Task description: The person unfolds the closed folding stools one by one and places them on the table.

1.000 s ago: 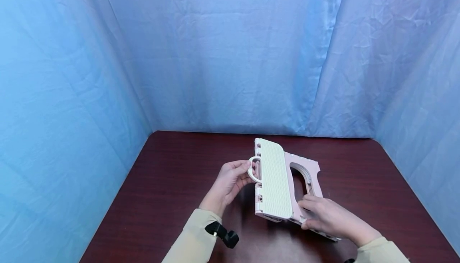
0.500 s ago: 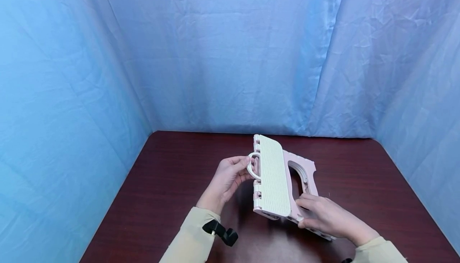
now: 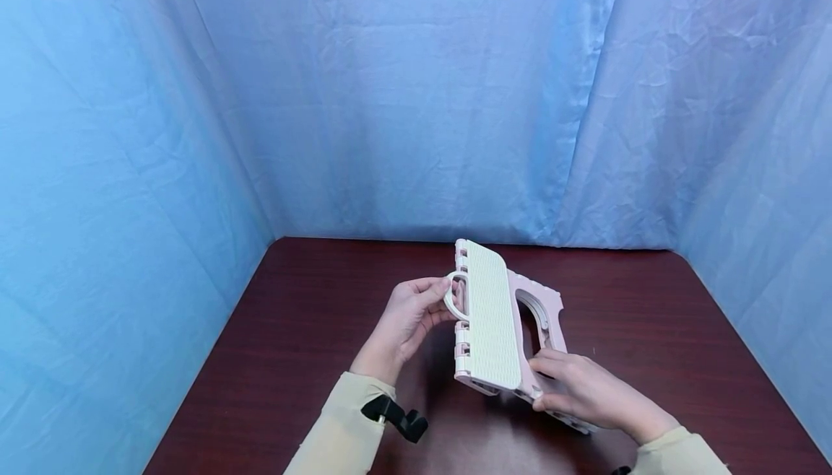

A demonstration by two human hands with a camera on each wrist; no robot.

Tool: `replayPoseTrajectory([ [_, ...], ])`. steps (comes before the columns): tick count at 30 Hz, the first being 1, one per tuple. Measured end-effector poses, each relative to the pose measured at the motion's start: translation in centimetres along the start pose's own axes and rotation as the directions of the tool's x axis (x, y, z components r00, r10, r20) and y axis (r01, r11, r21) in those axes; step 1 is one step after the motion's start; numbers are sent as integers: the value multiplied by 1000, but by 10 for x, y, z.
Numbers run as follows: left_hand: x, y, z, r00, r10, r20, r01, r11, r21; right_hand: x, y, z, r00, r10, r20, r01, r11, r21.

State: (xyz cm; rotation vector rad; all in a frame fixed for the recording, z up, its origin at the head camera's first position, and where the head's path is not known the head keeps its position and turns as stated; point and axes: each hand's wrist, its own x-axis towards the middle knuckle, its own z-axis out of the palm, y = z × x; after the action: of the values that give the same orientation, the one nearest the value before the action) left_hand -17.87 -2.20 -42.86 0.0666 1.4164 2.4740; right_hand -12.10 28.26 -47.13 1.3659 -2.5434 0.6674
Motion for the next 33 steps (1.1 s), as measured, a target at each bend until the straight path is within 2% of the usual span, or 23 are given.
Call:
replayPoseTrajectory([
  [3,-2,0,5,1000,8,-16,-8,1000,-2,-2,2,-3,1000,-21,0,21,1000,17],
  [17,-5,12,7,1000,20,-19,-20,999,25,4,1,2,997,-66,-42,66,998,7],
  [33,-5,25,10,999,38,-23,-37,999,37,11,-2,8,996,-48,-70,54,995,85],
])
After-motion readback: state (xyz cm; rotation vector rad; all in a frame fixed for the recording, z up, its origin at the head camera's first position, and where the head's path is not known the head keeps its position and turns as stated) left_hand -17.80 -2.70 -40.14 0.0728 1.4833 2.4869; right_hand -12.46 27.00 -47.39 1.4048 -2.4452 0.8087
